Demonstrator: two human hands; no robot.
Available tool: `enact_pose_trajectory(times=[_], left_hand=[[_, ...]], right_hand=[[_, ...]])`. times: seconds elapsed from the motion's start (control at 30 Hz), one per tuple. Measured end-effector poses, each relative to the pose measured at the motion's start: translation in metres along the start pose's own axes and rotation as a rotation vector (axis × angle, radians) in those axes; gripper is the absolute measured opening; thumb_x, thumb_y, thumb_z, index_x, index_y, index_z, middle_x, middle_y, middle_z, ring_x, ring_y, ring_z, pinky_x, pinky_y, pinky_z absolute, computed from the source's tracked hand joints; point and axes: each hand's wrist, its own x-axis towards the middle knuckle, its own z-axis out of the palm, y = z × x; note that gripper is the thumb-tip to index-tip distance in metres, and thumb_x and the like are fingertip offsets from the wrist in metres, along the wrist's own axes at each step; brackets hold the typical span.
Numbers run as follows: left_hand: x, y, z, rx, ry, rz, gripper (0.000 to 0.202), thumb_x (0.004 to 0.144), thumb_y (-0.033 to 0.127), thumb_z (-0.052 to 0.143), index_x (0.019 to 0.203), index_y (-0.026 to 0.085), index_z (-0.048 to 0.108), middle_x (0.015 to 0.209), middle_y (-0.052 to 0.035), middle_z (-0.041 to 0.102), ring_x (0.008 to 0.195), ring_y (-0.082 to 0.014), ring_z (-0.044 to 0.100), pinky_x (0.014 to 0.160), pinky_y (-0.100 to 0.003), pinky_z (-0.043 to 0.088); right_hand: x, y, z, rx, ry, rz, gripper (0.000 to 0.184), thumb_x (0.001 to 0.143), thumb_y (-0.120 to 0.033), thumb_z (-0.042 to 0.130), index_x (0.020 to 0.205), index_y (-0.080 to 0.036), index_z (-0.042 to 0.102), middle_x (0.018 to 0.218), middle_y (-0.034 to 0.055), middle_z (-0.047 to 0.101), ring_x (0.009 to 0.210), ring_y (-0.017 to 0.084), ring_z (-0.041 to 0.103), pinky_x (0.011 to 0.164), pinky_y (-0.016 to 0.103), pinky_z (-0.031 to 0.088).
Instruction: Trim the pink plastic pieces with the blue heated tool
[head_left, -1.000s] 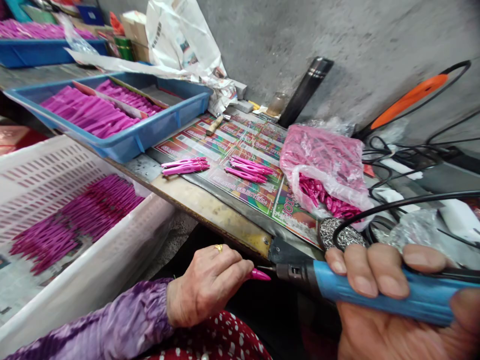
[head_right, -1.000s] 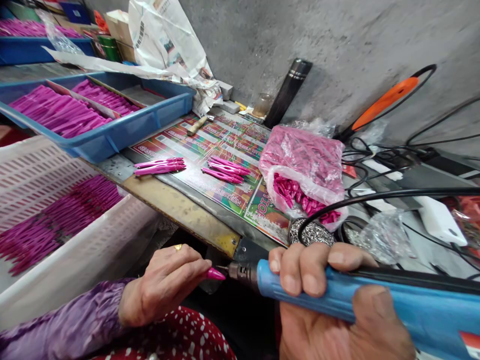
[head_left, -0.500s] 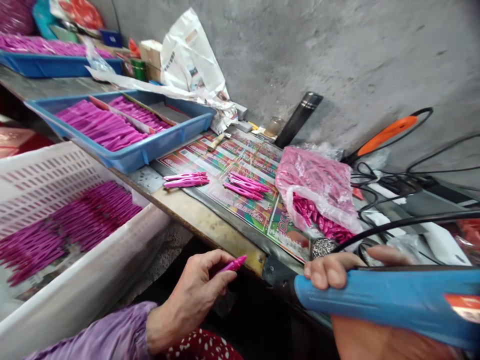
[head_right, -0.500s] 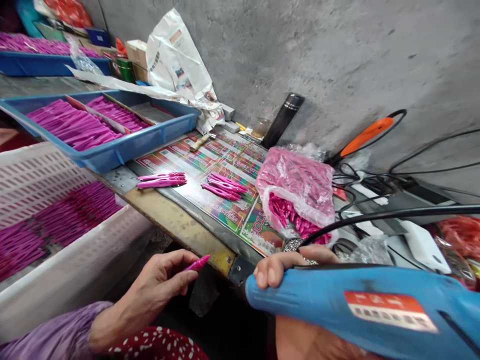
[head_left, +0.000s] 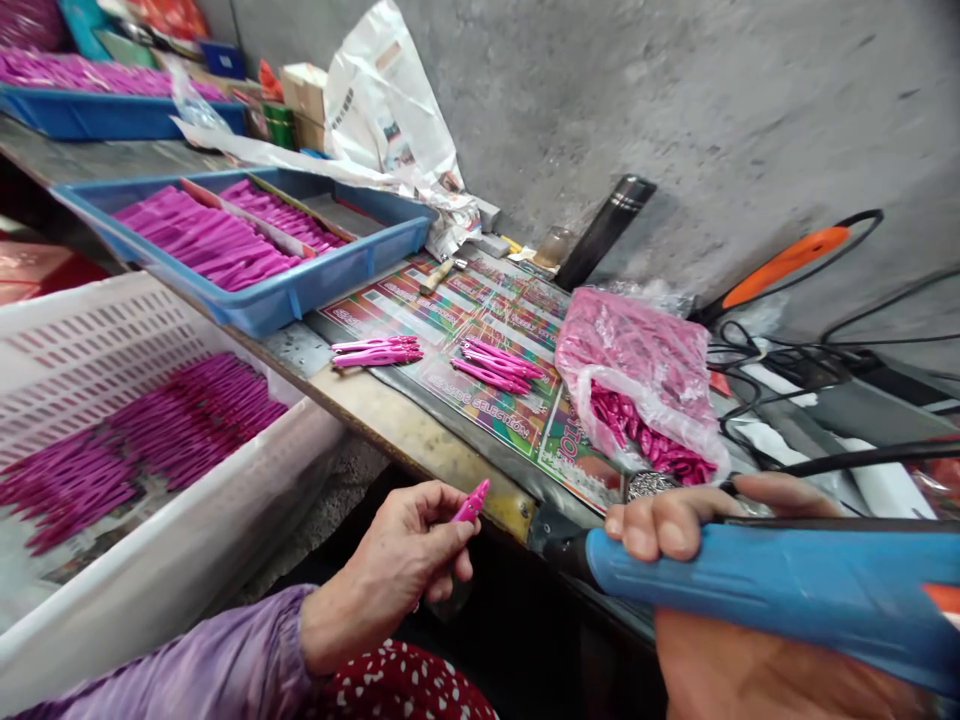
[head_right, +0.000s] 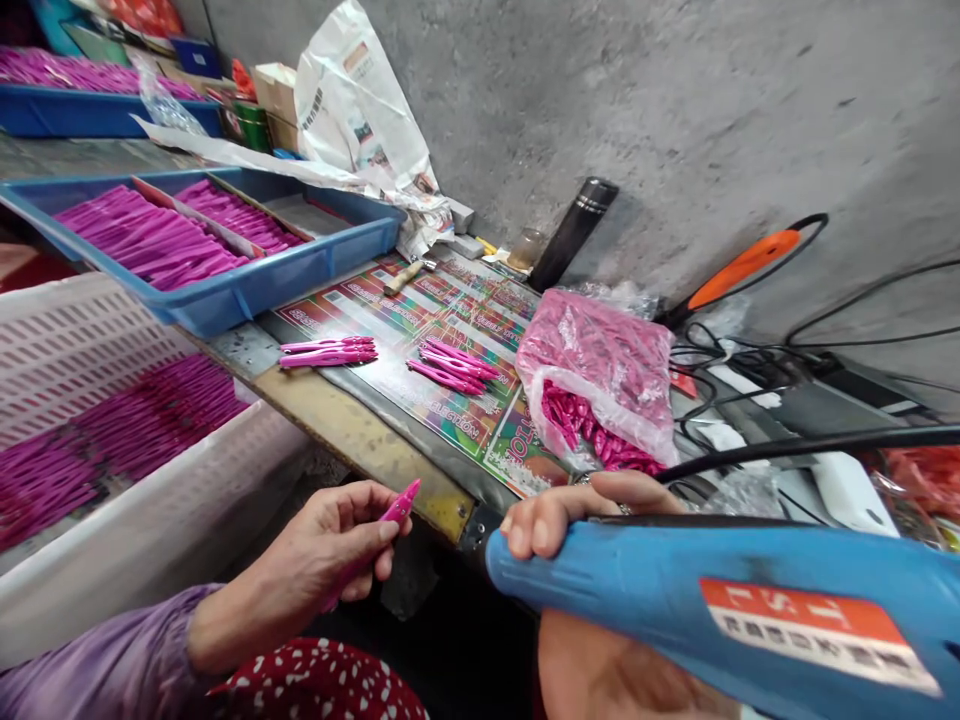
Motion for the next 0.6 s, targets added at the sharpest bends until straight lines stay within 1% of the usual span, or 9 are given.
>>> enact_pose_trajectory(times=[0.03,0.07,0.1,0.13,0.2,0.27,0.4,0.6], left_hand=[[0.000,0.000,0.001,-0.011,0.010,-0.006,0.056,0.071,0.062,0.079,0.094,0.015,0.059,0.059,0.0031,0.061,0.038,-0.0028,0.039,0.038,-0.015,0.022],[0.000,0.001,0.002,-0.023,0.017,-0.015,0.055,0.070,0.061,0.079,0.094,0.015,0.058,0.059,0.0034,0.061,0.038,-0.0025,0.038,0.038,-0.015,0.020],[0.000,0.002,0.003,-0.036,0.023,-0.028,0.054,0.070,0.059,0.079,0.093,0.015,0.058,0.059,0.0035,0.060,0.038,-0.0023,0.037,0.037,-0.015,0.019],[0.000,0.003,0.004,-0.052,0.029,-0.044,0.053,0.069,0.058,0.080,0.092,0.016,0.058,0.059,0.0035,0.060,0.038,-0.0021,0.037,0.037,-0.015,0.018],[0.000,0.006,0.005,-0.091,0.044,-0.079,0.051,0.066,0.053,0.081,0.090,0.016,0.057,0.058,0.0036,0.059,0.038,-0.0019,0.036,0.036,-0.015,0.017],[0.001,0.009,0.006,-0.137,0.054,-0.111,0.047,0.063,0.048,0.083,0.086,0.016,0.056,0.056,0.0034,0.059,0.038,-0.0015,0.035,0.037,-0.015,0.018],[0.000,0.013,0.006,-0.205,0.058,-0.127,0.040,0.063,0.039,0.082,0.081,0.014,0.057,0.055,0.0020,0.058,0.039,-0.0013,0.036,0.039,-0.015,0.020],[0.001,0.016,0.006,-0.203,0.087,-0.151,0.031,0.067,0.032,0.080,0.078,0.015,0.058,0.055,0.0010,0.059,0.038,-0.0025,0.038,0.039,-0.015,0.021]], right_hand=[[-0.001,0.000,0.005,0.001,-0.021,-0.009,0.041,0.084,-0.065,0.062,0.100,-0.028,0.070,0.068,0.0011,0.057,0.062,0.019,0.054,0.060,0.040,0.053],[-0.002,0.000,0.009,-0.002,-0.011,-0.044,0.039,0.081,-0.061,0.067,0.103,-0.028,0.069,0.070,-0.0003,0.057,0.062,0.017,0.052,0.061,0.038,0.053],[-0.004,0.000,0.014,-0.038,0.006,-0.050,0.035,0.078,-0.046,0.073,0.106,-0.027,0.068,0.074,-0.0006,0.059,0.067,0.017,0.055,0.067,0.038,0.055],[-0.005,-0.001,0.019,-0.067,0.021,-0.067,0.029,0.078,-0.035,0.073,0.104,-0.026,0.066,0.074,-0.0011,0.060,0.068,0.016,0.056,0.070,0.037,0.055],[-0.008,0.000,0.026,-0.129,0.022,-0.078,0.021,0.077,-0.028,0.073,0.095,-0.024,0.064,0.071,-0.0025,0.060,0.066,0.016,0.058,0.072,0.037,0.055],[-0.009,0.001,0.032,-0.149,-0.002,-0.072,0.017,0.078,-0.028,0.074,0.088,-0.023,0.061,0.067,-0.0039,0.059,0.062,0.015,0.058,0.071,0.037,0.054],[-0.008,0.004,0.041,-0.097,-0.063,-0.085,0.015,0.083,-0.031,0.072,0.087,-0.023,0.060,0.065,-0.0048,0.058,0.059,0.013,0.056,0.068,0.035,0.053],[0.000,0.005,0.053,-0.043,-0.135,-0.096,0.023,0.082,-0.042,0.075,0.082,-0.023,0.061,0.061,-0.0050,0.056,0.055,0.013,0.054,0.060,0.033,0.051]])
